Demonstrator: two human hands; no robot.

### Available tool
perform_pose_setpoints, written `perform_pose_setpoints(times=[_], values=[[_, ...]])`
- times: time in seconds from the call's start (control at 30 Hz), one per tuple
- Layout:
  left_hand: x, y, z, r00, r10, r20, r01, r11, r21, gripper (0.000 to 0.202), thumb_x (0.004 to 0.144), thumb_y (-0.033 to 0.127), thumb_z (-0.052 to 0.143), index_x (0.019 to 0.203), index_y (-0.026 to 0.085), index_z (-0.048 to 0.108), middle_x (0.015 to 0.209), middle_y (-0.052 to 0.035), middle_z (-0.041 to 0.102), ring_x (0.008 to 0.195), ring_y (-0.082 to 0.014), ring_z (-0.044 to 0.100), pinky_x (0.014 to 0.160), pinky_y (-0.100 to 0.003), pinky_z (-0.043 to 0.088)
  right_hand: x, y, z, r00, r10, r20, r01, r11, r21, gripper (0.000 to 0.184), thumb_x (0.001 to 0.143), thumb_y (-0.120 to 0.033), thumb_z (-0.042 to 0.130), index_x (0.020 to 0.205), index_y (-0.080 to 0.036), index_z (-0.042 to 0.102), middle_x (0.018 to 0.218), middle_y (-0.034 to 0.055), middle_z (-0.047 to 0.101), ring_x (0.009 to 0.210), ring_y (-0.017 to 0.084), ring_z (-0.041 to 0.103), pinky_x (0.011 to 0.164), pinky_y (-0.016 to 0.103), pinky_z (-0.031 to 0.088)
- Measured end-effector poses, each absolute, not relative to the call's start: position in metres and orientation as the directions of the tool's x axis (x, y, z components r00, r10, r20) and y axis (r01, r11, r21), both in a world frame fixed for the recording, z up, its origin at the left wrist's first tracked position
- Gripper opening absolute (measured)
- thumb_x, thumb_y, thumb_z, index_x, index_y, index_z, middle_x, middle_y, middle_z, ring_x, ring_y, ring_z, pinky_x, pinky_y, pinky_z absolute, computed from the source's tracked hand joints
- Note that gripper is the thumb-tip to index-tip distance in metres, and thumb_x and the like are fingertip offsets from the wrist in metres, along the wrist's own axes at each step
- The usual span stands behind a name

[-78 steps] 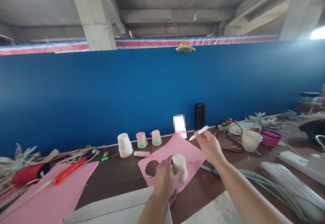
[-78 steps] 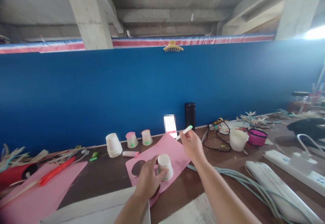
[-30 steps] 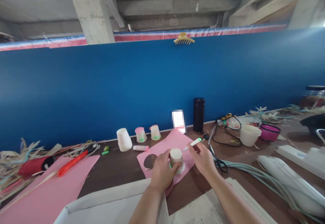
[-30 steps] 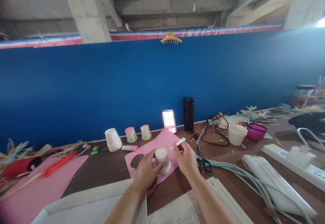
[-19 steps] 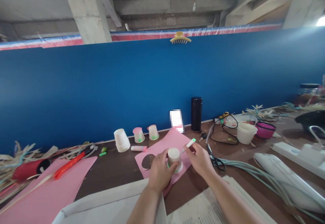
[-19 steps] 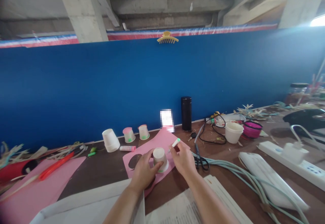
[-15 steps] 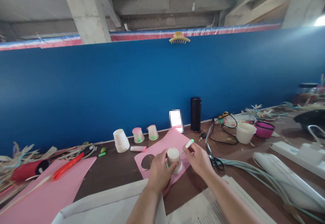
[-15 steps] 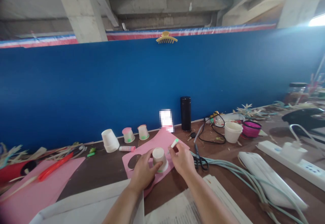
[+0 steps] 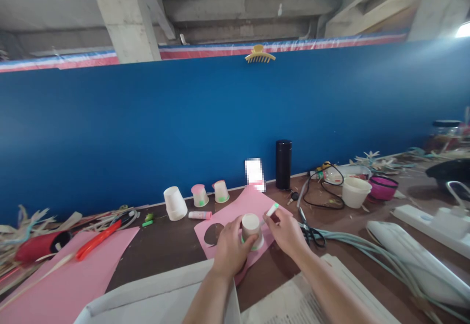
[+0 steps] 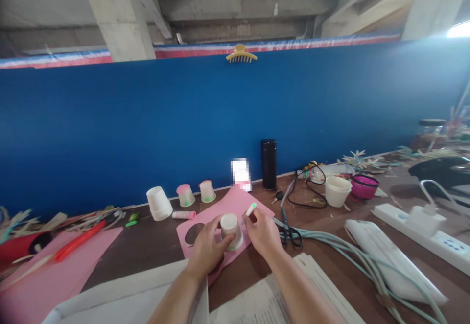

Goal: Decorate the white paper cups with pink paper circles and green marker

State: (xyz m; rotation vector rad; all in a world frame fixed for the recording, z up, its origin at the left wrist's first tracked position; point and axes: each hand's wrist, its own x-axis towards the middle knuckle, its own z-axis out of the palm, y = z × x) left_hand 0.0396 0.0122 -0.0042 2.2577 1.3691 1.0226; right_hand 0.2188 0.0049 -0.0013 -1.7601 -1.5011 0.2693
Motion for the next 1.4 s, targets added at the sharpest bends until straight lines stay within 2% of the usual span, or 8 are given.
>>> perform_pose_setpoints(times=[0.3,0.8,1.4], values=[[0.041,0.011,-0.002,0.296,0.857,0.422,0.642,-0.505,0.577,0.043,0.075,0.04,0.058,0.115,0.025,0.052,0.106,-0.0039,0.062,0.097,-0.0223,0.054,0.085,-0.034,0.038,0.218,0.005,0.0,0.281,0.899,0.335,0.714,0.037,-0.699,0.022,0.08,-0.039,0.05,0.078,-0.021,0.062,0.074,0.0036,0.066,0.068,0.017,0.059,0.059,0.024,0.036],[0.04,0.014,-0.007,0.288,0.849,0.443,0.633,-0.516,0.578,0.046,0.075,0.04,0.058,0.117,0.022,0.051,0.111,-0.0063,0.061,0.101,-0.0229,0.054,0.086,-0.034,0.038,0.22,0.006,-0.002,0.273,0.907,0.32,0.746,0.01,-0.665,0.023,0.082,-0.039,0.05,0.074,-0.019,0.058,0.075,0.0035,0.066,0.066,0.016,0.058,0.057,0.023,0.033],[0.04,0.012,-0.002,0.301,0.852,0.428,0.63,-0.515,0.582,0.044,0.076,0.042,0.057,0.116,0.025,0.054,0.109,-0.0052,0.062,0.099,-0.0217,0.054,0.087,-0.034,0.038,0.219,0.008,-0.01,0.23,0.914,0.335,0.77,0.04,-0.637,0.021,0.083,-0.037,0.05,0.083,-0.019,0.06,0.081,0.0047,0.066,0.067,0.016,0.058,0.057,0.022,0.033]])
